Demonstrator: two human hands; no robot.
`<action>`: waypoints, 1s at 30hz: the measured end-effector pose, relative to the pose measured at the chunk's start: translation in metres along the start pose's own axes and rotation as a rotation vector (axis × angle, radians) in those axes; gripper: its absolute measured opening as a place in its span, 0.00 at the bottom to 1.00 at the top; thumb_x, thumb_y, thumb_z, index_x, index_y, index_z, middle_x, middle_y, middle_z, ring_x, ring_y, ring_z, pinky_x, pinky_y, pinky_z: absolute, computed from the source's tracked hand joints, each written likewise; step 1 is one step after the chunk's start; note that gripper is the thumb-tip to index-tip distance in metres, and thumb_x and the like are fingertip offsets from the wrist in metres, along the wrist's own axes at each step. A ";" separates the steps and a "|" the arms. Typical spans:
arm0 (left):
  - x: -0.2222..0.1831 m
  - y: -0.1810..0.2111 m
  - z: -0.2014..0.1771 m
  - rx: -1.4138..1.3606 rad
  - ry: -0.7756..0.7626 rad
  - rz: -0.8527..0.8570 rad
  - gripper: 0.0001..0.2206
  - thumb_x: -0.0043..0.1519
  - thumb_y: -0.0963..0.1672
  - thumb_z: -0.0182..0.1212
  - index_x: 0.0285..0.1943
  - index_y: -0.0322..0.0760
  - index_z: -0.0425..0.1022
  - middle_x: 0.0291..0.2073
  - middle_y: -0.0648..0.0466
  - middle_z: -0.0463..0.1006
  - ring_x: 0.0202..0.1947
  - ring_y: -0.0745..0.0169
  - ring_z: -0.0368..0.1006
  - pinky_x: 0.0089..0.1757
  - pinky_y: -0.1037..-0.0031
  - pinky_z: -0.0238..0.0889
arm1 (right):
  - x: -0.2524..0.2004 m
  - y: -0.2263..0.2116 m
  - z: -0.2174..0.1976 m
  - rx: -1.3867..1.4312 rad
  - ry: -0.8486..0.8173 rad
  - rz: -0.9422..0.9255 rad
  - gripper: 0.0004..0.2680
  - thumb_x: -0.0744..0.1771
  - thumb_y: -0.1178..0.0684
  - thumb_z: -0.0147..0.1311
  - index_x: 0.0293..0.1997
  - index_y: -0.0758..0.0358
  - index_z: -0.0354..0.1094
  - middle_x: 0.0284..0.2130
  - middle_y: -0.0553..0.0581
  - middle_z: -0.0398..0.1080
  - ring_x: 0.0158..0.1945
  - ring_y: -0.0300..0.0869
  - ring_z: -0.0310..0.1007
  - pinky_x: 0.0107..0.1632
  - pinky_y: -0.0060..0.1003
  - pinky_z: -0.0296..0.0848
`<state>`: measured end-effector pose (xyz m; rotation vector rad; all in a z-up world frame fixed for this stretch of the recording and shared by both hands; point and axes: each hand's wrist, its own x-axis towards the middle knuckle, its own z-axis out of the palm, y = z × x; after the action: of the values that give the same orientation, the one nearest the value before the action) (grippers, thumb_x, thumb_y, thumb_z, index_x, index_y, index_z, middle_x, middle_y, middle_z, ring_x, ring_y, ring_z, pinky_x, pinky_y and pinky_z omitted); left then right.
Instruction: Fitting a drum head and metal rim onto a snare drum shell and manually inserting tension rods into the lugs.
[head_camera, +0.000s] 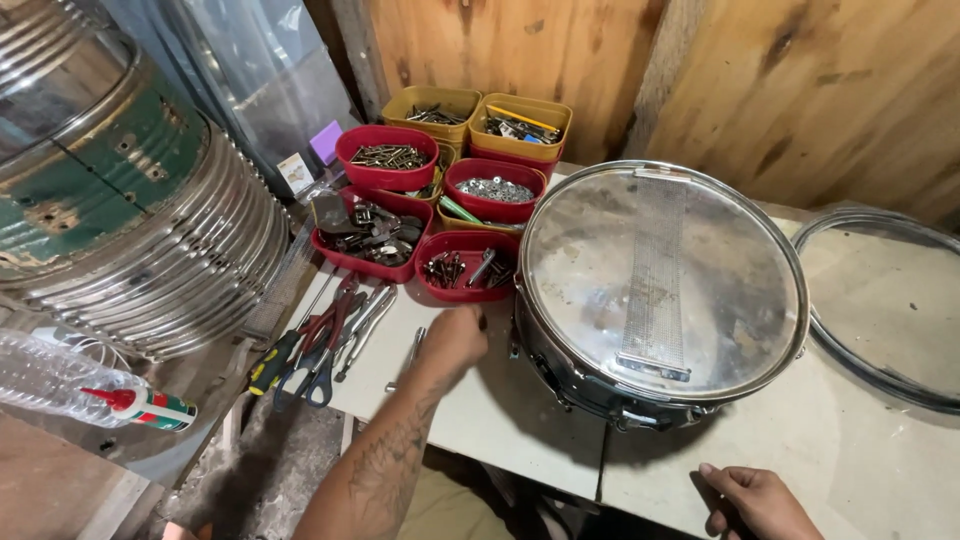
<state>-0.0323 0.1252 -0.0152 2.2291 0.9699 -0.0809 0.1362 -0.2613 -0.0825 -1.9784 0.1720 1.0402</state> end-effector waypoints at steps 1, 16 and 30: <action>0.011 0.003 -0.005 -0.047 0.064 -0.024 0.05 0.61 0.35 0.56 0.35 0.33 0.76 0.30 0.51 0.78 0.33 0.58 0.75 0.36 0.68 0.69 | 0.003 0.001 0.000 0.000 -0.002 -0.006 0.18 0.69 0.50 0.62 0.24 0.74 0.60 0.14 0.79 0.69 0.14 0.54 0.60 0.21 0.42 0.56; 0.172 0.085 -0.152 0.118 0.582 0.292 0.14 0.55 0.30 0.51 0.38 0.31 0.81 0.33 0.43 0.83 0.37 0.47 0.80 0.41 0.59 0.77 | 0.025 0.002 -0.006 -0.048 0.071 0.044 0.19 0.68 0.51 0.65 0.22 0.84 0.72 0.14 0.76 0.72 0.18 0.55 0.66 0.29 0.44 0.61; 0.167 -0.001 -0.087 0.299 0.266 0.000 0.21 0.63 0.40 0.54 0.67 0.32 0.65 0.65 0.40 0.67 0.68 0.36 0.55 0.60 0.51 0.61 | 0.069 0.024 -0.017 -0.123 0.154 0.100 0.16 0.66 0.50 0.69 0.29 0.83 0.84 0.20 0.68 0.67 0.25 0.52 0.64 0.35 0.41 0.59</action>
<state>0.0694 0.2836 -0.0020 2.5608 1.1630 0.0776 0.1791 -0.2715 -0.1432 -2.1817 0.3000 0.9811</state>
